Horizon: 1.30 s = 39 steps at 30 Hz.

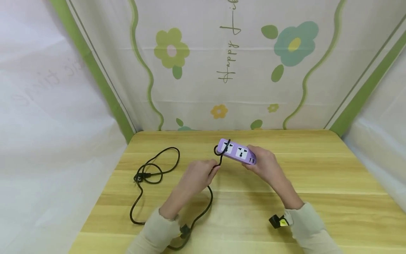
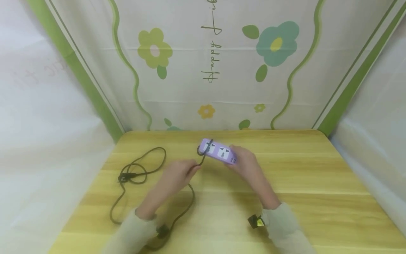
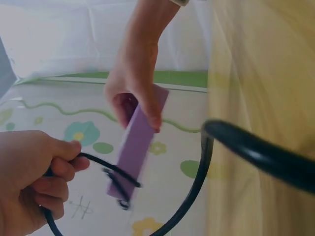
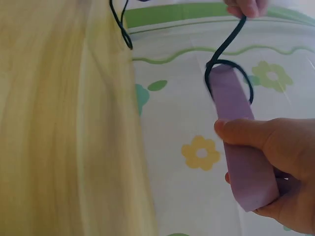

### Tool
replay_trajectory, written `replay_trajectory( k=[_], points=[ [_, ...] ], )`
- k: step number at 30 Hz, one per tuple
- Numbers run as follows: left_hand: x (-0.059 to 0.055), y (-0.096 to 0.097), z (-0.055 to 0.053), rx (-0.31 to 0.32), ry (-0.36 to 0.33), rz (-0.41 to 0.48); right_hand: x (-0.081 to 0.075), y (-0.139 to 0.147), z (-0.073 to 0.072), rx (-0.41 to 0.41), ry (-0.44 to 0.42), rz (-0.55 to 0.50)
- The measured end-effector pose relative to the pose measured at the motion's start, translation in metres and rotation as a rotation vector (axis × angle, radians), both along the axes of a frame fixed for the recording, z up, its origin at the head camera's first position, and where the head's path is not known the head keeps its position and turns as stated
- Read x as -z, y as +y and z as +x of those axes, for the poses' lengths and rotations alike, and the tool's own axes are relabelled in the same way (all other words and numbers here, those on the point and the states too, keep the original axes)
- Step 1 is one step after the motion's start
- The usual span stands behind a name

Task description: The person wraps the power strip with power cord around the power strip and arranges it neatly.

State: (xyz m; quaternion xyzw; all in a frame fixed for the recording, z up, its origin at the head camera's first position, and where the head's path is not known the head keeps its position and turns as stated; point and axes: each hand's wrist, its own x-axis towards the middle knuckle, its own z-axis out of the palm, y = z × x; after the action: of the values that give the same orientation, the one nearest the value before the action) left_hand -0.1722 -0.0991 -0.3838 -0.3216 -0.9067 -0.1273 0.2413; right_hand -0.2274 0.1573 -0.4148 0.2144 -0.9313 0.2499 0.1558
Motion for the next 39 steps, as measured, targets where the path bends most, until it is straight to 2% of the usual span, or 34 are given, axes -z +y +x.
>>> replay_trajectory(
  k=[5, 9, 15, 19, 22, 26, 30, 33, 36, 39],
  points=[
    [-0.001, -0.01, -0.005, 0.027, 0.031, -0.022, 0.005, -0.017, 0.005, -0.05, -0.019, 0.076],
    [-0.007, -0.018, -0.008, 0.065, 0.003, -0.045, 0.003, -0.026, 0.013, -0.106, -0.029, 0.135],
    [-0.012, -0.029, -0.018, 0.174, -0.038, 0.031, -0.005, -0.033, 0.023, -0.225, -0.031, 0.21],
    [-0.01, -0.036, -0.026, 0.241, -0.09, 0.069, -0.012, -0.034, 0.031, -0.318, -0.018, 0.215],
    [-0.006, -0.043, -0.032, 0.297, -0.187, 0.151, -0.018, -0.032, 0.036, -0.39, 0.002, 0.176],
    [0.0, -0.051, -0.041, 0.416, -0.331, 0.332, -0.024, -0.027, 0.04, -0.484, 0.029, 0.098],
    [0.006, -0.055, -0.045, 0.523, -0.414, 0.477, -0.03, -0.023, 0.04, -0.583, 0.058, 0.004],
    [0.008, -0.052, -0.047, 0.579, -0.468, 0.559, -0.033, -0.019, 0.04, -0.638, 0.074, -0.074],
    [0.01, -0.047, -0.046, 0.593, -0.528, 0.625, -0.034, -0.016, 0.038, -0.663, 0.08, -0.143],
    [0.012, -0.042, -0.043, 0.556, -0.57, 0.649, -0.034, -0.012, 0.036, -0.665, 0.091, -0.193]
  ],
)
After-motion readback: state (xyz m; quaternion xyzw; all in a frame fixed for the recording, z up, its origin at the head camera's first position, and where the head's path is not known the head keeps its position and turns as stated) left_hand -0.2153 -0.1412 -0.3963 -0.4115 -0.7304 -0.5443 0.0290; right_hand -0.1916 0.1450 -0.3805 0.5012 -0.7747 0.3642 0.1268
